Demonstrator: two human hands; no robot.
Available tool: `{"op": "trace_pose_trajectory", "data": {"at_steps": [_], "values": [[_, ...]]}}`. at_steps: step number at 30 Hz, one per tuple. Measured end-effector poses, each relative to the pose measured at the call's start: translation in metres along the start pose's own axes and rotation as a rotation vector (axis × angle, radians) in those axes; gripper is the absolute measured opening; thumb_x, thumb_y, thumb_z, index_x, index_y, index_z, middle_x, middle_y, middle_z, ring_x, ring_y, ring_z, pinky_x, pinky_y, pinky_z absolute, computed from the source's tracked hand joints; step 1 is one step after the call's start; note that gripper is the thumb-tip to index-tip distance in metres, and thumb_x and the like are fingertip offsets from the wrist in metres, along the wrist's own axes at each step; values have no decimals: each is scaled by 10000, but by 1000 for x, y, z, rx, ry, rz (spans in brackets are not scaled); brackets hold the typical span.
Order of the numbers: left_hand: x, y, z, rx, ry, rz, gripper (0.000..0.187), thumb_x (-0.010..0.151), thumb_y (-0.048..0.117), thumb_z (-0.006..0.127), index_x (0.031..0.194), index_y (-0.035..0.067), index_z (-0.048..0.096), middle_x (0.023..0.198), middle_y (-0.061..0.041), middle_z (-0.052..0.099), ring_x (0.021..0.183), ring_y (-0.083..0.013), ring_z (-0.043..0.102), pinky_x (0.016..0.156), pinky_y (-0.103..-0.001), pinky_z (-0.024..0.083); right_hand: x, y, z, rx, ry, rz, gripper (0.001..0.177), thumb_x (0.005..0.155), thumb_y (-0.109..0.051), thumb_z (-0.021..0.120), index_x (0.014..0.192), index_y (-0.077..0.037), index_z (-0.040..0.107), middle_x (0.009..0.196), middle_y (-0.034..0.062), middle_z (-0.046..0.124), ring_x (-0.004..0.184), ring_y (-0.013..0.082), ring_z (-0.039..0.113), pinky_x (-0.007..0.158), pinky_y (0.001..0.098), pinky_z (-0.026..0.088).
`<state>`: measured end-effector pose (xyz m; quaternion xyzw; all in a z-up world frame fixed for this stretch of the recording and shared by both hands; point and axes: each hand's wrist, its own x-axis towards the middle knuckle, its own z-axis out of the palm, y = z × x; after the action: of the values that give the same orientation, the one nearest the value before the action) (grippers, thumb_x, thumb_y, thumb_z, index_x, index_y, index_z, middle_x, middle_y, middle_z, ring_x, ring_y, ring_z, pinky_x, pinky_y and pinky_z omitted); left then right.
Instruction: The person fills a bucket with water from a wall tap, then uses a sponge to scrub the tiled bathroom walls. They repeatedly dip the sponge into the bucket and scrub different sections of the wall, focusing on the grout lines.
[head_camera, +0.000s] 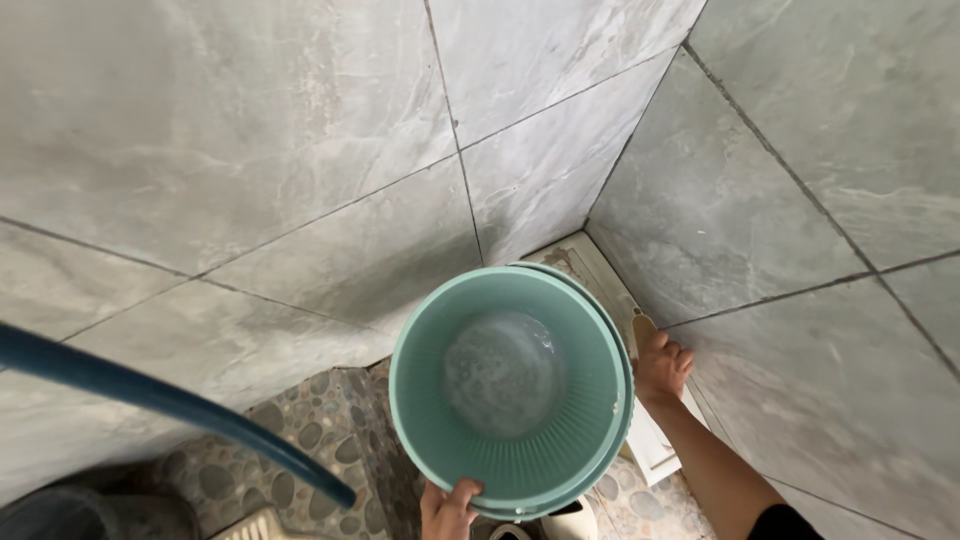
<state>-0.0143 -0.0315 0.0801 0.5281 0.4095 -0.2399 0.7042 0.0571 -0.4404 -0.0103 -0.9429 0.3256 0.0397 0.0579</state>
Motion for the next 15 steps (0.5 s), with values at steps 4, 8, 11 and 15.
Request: {"op": "trace_pose_trajectory", "data": {"at_steps": [4, 8, 11, 15], "values": [[-60, 40, 20, -67, -20, 31, 650, 745, -44, 606, 1386, 3, 511, 1178, -174, 639, 1037, -332, 670, 905, -498, 585, -15, -17, -60, 210, 19, -81, 720, 805, -211, 811, 1346, 31, 403, 1241, 287, 560, 1175, 451, 486, 1038, 577, 348], [-111, 76, 35, 21, 37, -21, 627, 784, 5, 603, 1400, 35, 489, 1177, -115, 645, 1037, -274, 678, 897, -458, 571, -39, -49, -166, 436, 89, -144, 674, 790, -186, 832, 1319, 6, 460, 1218, 238, 591, 1146, 391, 530, 1042, 505, 384], [-148, 87, 40, -82, -53, 62, 590, 787, 19, 587, 1366, -55, 502, 1105, -179, 650, 966, -316, 688, 852, -480, 607, -57, -67, -264, 640, 91, -86, 676, 791, -185, 822, 1339, -5, 470, 1188, 208, 596, 1062, 342, 586, 915, 459, 491], [-179, 98, 50, 75, 26, -34, 719, 789, -12, 591, 1476, 43, 387, 999, -133, 621, 868, -261, 632, 768, -429, 542, -85, -88, -374, 739, 270, -452, 680, 782, -146, 833, 1346, 16, 491, 1278, 197, 584, 1143, 310, 615, 948, 412, 537]]}}
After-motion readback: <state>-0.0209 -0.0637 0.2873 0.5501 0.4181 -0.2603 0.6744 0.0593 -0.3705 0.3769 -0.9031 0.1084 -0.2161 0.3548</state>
